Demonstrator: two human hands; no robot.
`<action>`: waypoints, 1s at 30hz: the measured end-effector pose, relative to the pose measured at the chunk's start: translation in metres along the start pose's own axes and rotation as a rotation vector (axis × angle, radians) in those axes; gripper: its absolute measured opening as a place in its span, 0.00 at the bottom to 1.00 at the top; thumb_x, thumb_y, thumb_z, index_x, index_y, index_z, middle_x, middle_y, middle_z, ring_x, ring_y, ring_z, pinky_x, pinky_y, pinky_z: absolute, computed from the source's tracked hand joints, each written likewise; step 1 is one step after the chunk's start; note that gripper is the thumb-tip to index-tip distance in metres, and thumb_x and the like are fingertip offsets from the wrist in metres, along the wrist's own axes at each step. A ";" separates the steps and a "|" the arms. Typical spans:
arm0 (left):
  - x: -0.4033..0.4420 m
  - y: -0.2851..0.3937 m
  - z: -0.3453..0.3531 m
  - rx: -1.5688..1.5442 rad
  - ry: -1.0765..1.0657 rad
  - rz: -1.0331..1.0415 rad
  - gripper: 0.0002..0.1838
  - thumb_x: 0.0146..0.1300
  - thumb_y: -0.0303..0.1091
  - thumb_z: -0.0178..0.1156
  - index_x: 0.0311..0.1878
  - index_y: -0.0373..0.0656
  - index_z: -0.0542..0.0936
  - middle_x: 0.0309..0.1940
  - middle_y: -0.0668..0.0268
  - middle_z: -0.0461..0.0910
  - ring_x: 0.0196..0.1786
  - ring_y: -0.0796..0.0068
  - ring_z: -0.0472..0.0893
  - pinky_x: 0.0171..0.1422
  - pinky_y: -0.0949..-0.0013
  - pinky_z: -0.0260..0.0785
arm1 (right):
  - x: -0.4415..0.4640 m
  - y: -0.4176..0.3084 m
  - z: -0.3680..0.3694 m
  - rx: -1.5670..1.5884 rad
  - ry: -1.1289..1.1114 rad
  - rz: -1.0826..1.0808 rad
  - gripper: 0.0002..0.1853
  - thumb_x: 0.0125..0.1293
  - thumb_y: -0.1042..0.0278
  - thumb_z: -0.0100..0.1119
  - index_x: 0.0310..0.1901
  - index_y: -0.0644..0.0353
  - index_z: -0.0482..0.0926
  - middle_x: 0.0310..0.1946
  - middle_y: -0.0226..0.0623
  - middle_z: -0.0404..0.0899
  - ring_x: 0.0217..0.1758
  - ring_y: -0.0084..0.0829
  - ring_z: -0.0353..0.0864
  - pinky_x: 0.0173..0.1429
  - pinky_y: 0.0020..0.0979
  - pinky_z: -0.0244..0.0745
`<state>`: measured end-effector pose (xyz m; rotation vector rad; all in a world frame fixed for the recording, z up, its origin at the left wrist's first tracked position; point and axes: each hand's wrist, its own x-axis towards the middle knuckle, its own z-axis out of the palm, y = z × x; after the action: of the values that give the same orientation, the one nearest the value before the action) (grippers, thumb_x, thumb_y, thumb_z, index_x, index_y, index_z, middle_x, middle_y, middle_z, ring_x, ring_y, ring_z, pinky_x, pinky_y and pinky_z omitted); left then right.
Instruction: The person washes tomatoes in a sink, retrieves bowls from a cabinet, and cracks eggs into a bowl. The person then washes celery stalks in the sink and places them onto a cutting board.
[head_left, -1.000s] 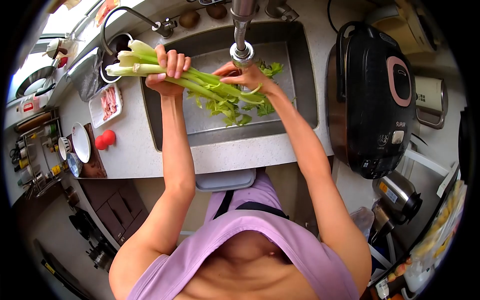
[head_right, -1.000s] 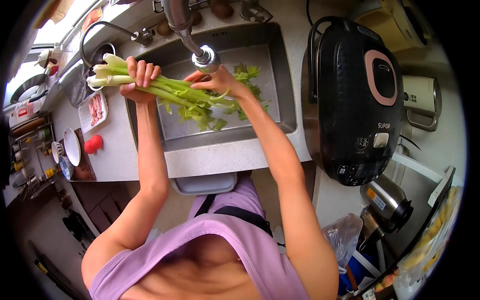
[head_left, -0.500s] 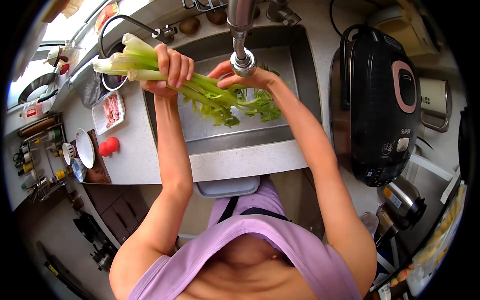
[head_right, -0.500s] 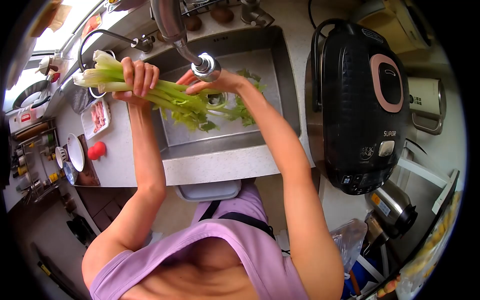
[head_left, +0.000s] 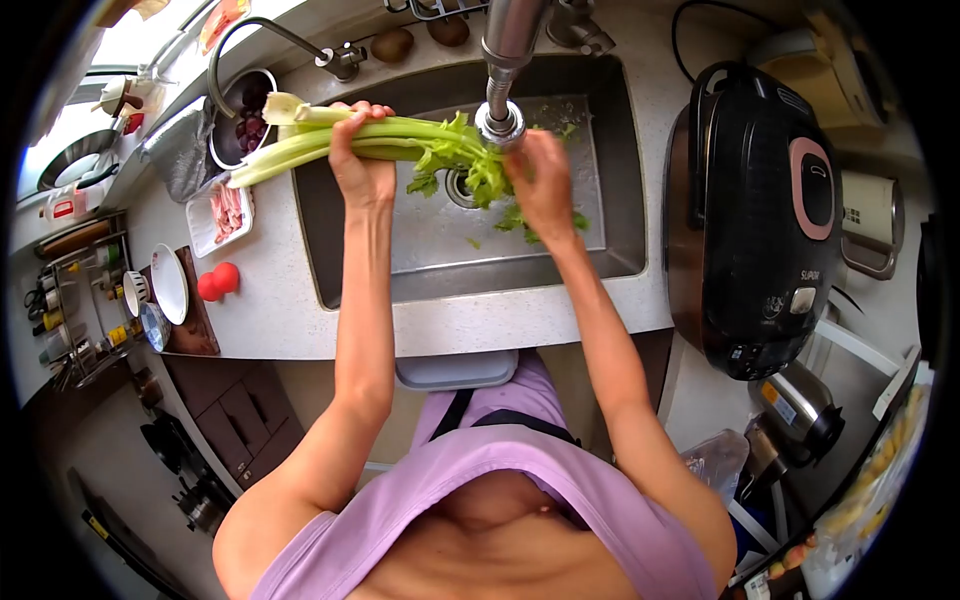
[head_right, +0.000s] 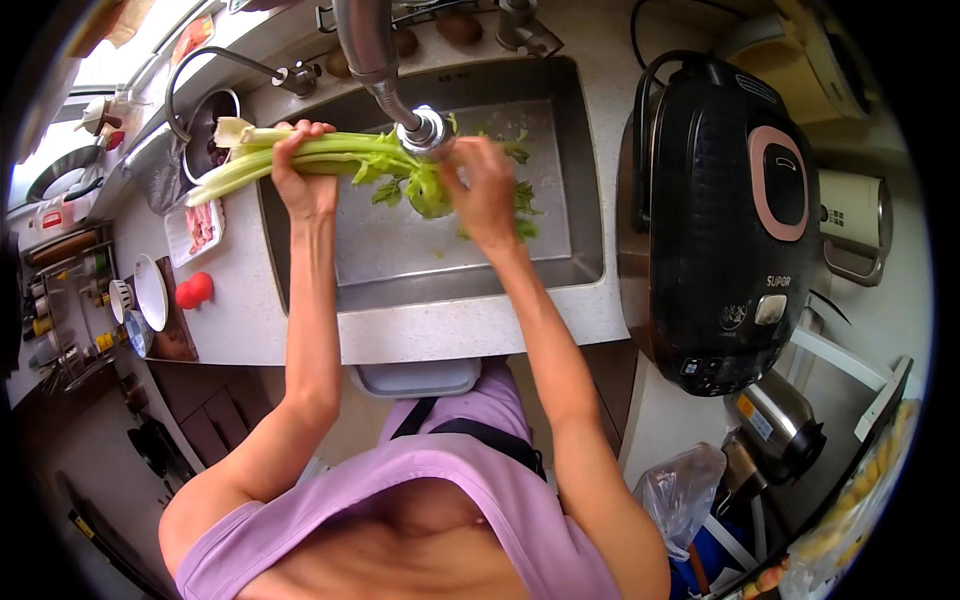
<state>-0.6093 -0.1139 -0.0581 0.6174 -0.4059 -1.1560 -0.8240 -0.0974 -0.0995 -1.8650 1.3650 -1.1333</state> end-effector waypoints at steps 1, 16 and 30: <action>-0.005 -0.010 -0.003 -0.021 0.041 0.008 0.11 0.53 0.26 0.62 0.37 0.45 0.70 0.30 0.66 0.74 0.38 0.70 0.75 0.55 0.62 0.69 | 0.000 -0.014 0.004 -0.157 -0.014 -0.123 0.17 0.63 0.50 0.57 0.37 0.57 0.78 0.37 0.38 0.77 0.41 0.40 0.78 0.45 0.39 0.71; -0.023 -0.013 -0.040 0.142 0.727 0.126 0.24 0.51 0.21 0.67 0.50 0.46 0.70 0.36 0.67 0.75 0.34 0.73 0.77 0.43 0.68 0.75 | 0.012 -0.001 0.027 0.036 -0.673 0.098 0.21 0.64 0.56 0.56 0.59 0.47 0.72 0.48 0.43 0.77 0.55 0.43 0.73 0.56 0.41 0.69; -0.037 -0.025 0.004 0.793 0.257 0.072 0.17 0.53 0.26 0.68 0.45 0.39 0.75 0.35 0.69 0.77 0.36 0.80 0.76 0.41 0.75 0.68 | 0.028 -0.021 0.024 0.337 -0.384 0.021 0.27 0.64 0.60 0.60 0.62 0.59 0.66 0.57 0.47 0.70 0.61 0.43 0.70 0.63 0.37 0.64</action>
<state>-0.6429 -0.0867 -0.0703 1.4116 -0.6619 -0.8052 -0.7896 -0.1179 -0.0858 -1.7045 0.9147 -0.8724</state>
